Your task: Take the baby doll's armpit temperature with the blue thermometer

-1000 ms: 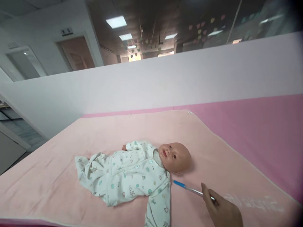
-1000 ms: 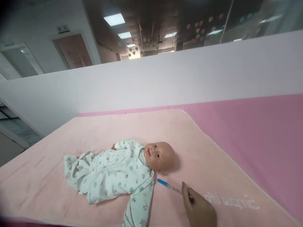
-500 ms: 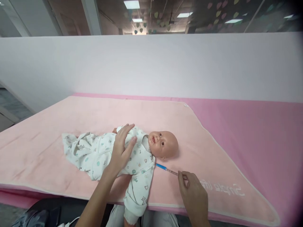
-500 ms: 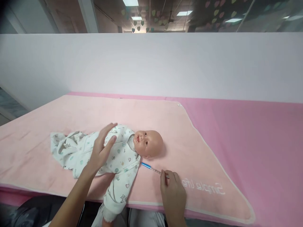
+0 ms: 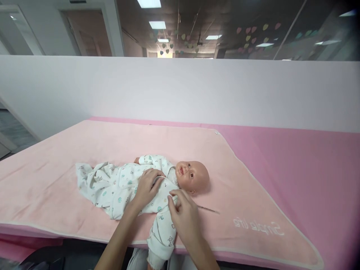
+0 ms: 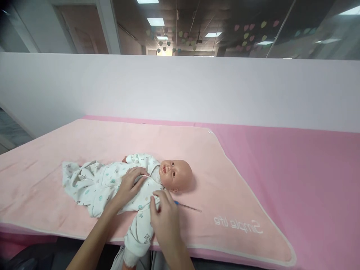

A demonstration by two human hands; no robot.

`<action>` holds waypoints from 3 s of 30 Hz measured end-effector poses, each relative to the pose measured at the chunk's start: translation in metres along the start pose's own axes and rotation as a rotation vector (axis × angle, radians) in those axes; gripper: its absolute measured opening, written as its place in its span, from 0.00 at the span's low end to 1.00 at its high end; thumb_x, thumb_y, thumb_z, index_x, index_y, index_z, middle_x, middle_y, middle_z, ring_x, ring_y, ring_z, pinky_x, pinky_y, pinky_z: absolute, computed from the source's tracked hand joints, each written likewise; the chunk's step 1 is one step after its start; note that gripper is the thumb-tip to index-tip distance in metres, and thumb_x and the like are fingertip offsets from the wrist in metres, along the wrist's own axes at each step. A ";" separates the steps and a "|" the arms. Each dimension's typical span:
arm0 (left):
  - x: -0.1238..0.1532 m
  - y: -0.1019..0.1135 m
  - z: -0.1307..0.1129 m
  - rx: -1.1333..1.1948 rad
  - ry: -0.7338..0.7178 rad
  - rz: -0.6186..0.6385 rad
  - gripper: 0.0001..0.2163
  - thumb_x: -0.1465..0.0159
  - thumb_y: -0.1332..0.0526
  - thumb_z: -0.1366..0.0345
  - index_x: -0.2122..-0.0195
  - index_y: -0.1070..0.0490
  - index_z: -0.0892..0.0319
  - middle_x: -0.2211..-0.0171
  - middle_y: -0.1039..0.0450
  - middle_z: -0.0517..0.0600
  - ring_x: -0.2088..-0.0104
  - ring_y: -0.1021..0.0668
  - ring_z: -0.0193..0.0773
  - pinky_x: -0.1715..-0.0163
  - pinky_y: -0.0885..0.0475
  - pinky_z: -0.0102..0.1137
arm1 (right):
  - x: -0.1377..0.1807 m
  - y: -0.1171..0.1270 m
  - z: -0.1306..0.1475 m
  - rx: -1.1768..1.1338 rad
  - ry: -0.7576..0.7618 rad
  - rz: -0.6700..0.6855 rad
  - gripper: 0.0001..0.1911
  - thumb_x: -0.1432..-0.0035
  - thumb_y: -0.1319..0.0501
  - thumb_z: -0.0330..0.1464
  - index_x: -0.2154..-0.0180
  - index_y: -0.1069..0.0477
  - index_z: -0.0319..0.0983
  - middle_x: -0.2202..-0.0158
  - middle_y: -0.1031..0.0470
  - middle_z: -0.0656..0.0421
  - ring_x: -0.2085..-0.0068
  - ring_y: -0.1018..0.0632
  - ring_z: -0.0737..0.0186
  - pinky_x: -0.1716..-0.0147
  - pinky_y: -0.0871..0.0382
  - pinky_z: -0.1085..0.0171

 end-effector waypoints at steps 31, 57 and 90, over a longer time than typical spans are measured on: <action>0.022 0.014 -0.003 -0.132 -0.026 -0.107 0.11 0.35 0.51 0.62 0.55 0.35 0.57 0.55 0.31 0.51 0.51 0.31 0.41 0.51 0.38 0.38 | -0.024 -0.054 -0.004 -0.153 0.156 -0.461 0.09 0.41 0.46 0.31 0.65 0.28 0.36 0.76 0.26 0.58 0.75 0.27 0.68 0.74 0.32 0.69; 0.042 0.025 0.015 0.412 0.287 -0.184 0.08 0.41 0.45 0.62 0.70 0.34 0.61 0.66 0.29 0.50 0.71 0.29 0.33 0.72 0.36 0.26 | -0.018 -0.061 0.000 -0.172 0.277 -0.334 0.07 0.41 0.49 0.28 0.62 0.34 0.36 0.78 0.30 0.61 0.80 0.29 0.70 0.78 0.37 0.71; 0.040 0.033 -0.011 0.156 0.268 0.061 0.15 0.35 0.55 0.55 0.69 0.36 0.58 0.74 0.34 0.47 0.73 0.32 0.35 0.72 0.38 0.29 | -0.018 -0.073 0.006 -0.027 0.368 -0.150 0.11 0.40 0.47 0.35 0.59 0.32 0.36 0.78 0.28 0.61 0.79 0.27 0.70 0.77 0.37 0.72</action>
Point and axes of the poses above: each hand's wrist, its own x-axis away from the middle knuckle, its own y-axis out of the back of the hand, z = x × y, the point moved 4 cm from there along -x, towards the middle knuckle
